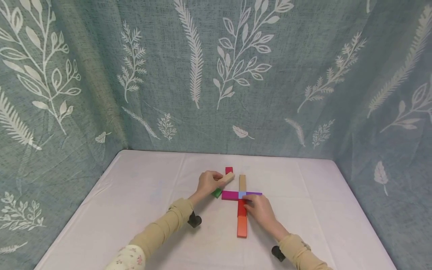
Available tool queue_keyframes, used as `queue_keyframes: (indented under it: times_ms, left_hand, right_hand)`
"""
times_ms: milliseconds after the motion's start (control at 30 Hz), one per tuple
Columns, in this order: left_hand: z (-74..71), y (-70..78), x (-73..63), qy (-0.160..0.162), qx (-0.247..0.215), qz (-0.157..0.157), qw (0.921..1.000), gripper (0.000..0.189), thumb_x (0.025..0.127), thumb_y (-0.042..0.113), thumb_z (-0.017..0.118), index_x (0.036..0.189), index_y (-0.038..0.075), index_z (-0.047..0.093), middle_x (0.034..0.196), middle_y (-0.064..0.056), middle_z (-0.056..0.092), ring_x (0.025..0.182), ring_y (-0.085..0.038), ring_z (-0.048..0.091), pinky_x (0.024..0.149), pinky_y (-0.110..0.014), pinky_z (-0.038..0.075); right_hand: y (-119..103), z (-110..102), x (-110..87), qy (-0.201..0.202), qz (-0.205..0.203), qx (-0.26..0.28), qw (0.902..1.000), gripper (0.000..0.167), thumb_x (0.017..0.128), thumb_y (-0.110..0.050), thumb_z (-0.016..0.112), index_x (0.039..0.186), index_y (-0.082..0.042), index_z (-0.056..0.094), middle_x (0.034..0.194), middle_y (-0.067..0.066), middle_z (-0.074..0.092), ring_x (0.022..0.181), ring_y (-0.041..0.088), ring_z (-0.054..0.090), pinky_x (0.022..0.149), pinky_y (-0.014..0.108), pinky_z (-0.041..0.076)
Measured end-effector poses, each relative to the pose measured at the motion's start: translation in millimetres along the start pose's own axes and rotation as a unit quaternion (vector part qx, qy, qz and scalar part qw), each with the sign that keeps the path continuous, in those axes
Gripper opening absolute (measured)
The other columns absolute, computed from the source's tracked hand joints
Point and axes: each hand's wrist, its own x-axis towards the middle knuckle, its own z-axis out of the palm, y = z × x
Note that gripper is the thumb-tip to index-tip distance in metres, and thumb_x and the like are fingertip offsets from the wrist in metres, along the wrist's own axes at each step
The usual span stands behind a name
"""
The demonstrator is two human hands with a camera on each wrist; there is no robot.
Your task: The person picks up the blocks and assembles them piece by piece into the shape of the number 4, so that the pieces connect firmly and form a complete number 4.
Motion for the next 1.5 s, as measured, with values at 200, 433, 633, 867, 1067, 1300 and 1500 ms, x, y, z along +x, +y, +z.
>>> queue_keyframes:
  times_ms: [200, 433, 633, 867, 1067, 1300, 1500]
  left_hand:
    - [0.7, -4.5, -1.9, -0.01, -0.005, -0.014, 0.9998, 0.023, 0.075, 0.014, 0.079, 0.094, 0.003, 0.075, 0.09, -0.009, 0.074, 0.084, -0.02, 0.068, 0.073, -0.03, 0.054]
    - [1.4, -7.7, -0.7, -0.011, 0.0, -0.015, 0.9998, 0.023, 0.074, 0.015, 0.08, 0.093, 0.003, 0.075, 0.089, -0.009, 0.074, 0.083, -0.02, 0.068, 0.073, -0.031, 0.053]
    - [0.2, -7.8, 0.3, -0.019, -0.001, -0.024, 0.9995, 0.022, 0.074, 0.016, 0.08, 0.092, 0.003, 0.075, 0.088, -0.008, 0.074, 0.081, -0.019, 0.066, 0.071, -0.029, 0.052]
    - [-1.1, -13.1, 2.1, -0.027, -0.02, -0.028, 0.999, 0.018, 0.074, 0.016, 0.08, 0.087, 0.004, 0.076, 0.083, -0.008, 0.074, 0.075, -0.018, 0.067, 0.062, -0.023, 0.05]
    - [-2.7, -17.3, 4.2, -0.033, -0.038, -0.03, 0.9983, 0.013, 0.076, 0.013, 0.078, 0.085, 0.003, 0.075, 0.08, -0.009, 0.074, 0.07, -0.015, 0.066, 0.058, -0.02, 0.049]
    - [-3.7, -20.4, 4.6, -0.038, -0.046, -0.037, 0.9975, 0.01, 0.078, 0.012, 0.076, 0.083, 0.004, 0.075, 0.079, -0.009, 0.073, 0.067, -0.012, 0.065, 0.057, -0.019, 0.048]
    - [-3.6, -21.3, 5.0, -0.039, -0.05, -0.035, 0.9974, 0.01, 0.078, 0.012, 0.076, 0.082, 0.004, 0.075, 0.079, -0.009, 0.073, 0.066, -0.011, 0.065, 0.057, -0.019, 0.048]
  right_hand:
    - [-1, 1, -1.1, 0.001, -0.001, 0.004, 1.0, 0.03, 0.076, -0.001, 0.075, 0.105, -0.002, 0.072, 0.102, 0.011, 0.073, 0.095, 0.026, 0.068, 0.082, 0.039, 0.056]
    - [-2, 0, -1.3, 0.001, -0.005, 0.006, 1.0, 0.03, 0.076, -0.001, 0.075, 0.106, -0.002, 0.071, 0.103, 0.011, 0.073, 0.096, 0.026, 0.068, 0.082, 0.039, 0.056]
    - [-2, -1, -1.3, 0.004, -0.008, 0.006, 0.9999, 0.031, 0.076, -0.001, 0.075, 0.106, -0.001, 0.071, 0.103, 0.012, 0.073, 0.096, 0.027, 0.068, 0.081, 0.039, 0.056]
    - [-1, 0, -1.1, 0.005, -0.007, 0.004, 1.0, 0.03, 0.076, -0.002, 0.075, 0.106, -0.001, 0.071, 0.103, 0.012, 0.072, 0.097, 0.027, 0.068, 0.083, 0.04, 0.056]
    - [1, 0, -1.7, 0.003, -0.002, 0.003, 1.0, 0.031, 0.076, -0.002, 0.076, 0.107, -0.002, 0.071, 0.104, 0.011, 0.072, 0.097, 0.027, 0.068, 0.082, 0.039, 0.056]
    - [0, 0, -2.6, 0.002, -0.004, 0.002, 1.0, 0.031, 0.076, -0.002, 0.076, 0.107, -0.002, 0.071, 0.104, 0.011, 0.072, 0.097, 0.027, 0.068, 0.082, 0.039, 0.056]
    - [0, 0, -2.0, 0.002, -0.005, 0.008, 0.9999, 0.032, 0.076, -0.001, 0.075, 0.107, -0.002, 0.071, 0.103, 0.011, 0.072, 0.096, 0.026, 0.068, 0.082, 0.039, 0.056]
